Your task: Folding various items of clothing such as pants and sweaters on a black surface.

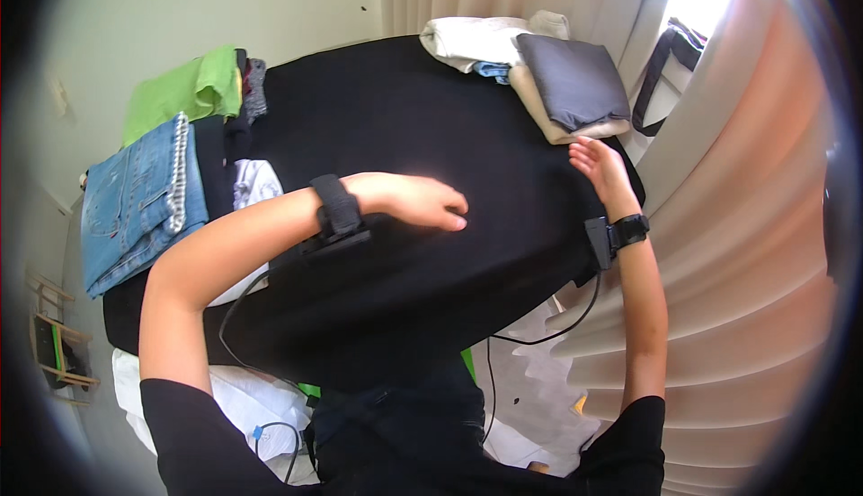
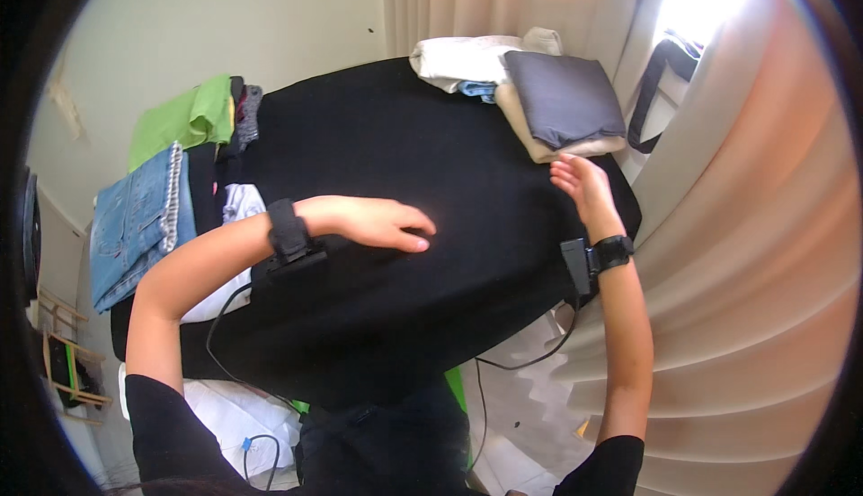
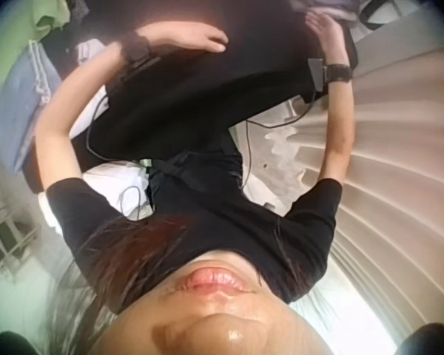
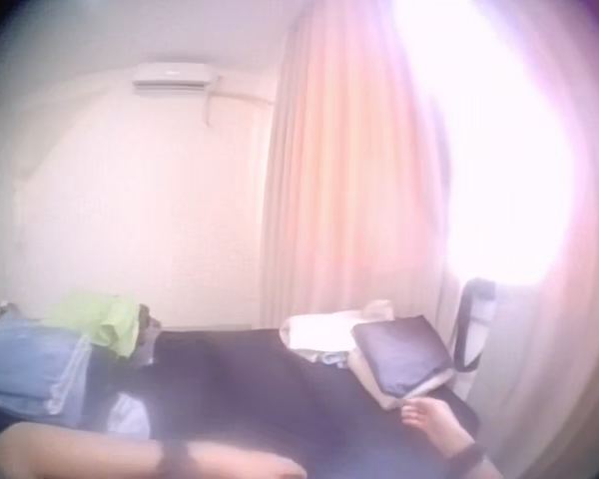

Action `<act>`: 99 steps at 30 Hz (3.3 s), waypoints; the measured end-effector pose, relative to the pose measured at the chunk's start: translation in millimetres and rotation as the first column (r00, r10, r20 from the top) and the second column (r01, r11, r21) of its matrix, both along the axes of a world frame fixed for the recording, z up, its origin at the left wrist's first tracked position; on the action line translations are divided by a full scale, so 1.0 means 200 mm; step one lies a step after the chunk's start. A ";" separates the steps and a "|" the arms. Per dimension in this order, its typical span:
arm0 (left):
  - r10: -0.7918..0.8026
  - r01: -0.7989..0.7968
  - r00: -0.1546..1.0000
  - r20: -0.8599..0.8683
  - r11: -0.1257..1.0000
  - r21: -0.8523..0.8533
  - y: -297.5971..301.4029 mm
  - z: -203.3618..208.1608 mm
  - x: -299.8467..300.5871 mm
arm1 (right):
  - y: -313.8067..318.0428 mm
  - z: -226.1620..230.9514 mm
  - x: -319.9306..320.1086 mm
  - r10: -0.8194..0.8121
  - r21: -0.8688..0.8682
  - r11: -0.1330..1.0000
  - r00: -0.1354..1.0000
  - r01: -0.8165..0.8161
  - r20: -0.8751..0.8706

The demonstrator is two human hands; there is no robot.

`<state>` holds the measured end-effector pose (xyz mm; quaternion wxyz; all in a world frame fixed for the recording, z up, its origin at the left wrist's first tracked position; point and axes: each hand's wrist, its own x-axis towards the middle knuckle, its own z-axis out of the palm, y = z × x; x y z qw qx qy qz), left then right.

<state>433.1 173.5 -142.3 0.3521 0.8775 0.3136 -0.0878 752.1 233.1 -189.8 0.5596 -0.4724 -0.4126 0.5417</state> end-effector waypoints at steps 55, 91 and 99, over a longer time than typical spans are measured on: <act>-0.124 -0.243 0.872 0.474 0.732 0.637 0.12 0.04 -0.01 | -0.81 -0.09 -0.53 0.076 -0.125 0.989 0.996 -0.082 -0.055; 0.910 -0.997 -0.035 0.413 -0.003 -0.078 -0.98 -0.11 -1.07 | -0.52 0.13 -0.58 -0.010 -0.048 0.997 0.713 0.061 0.701; 0.745 -0.979 0.032 0.666 0.158 -0.130 -0.85 -0.20 -0.99 | -0.42 0.08 -0.60 0.363 -0.359 0.902 0.868 -0.237 0.338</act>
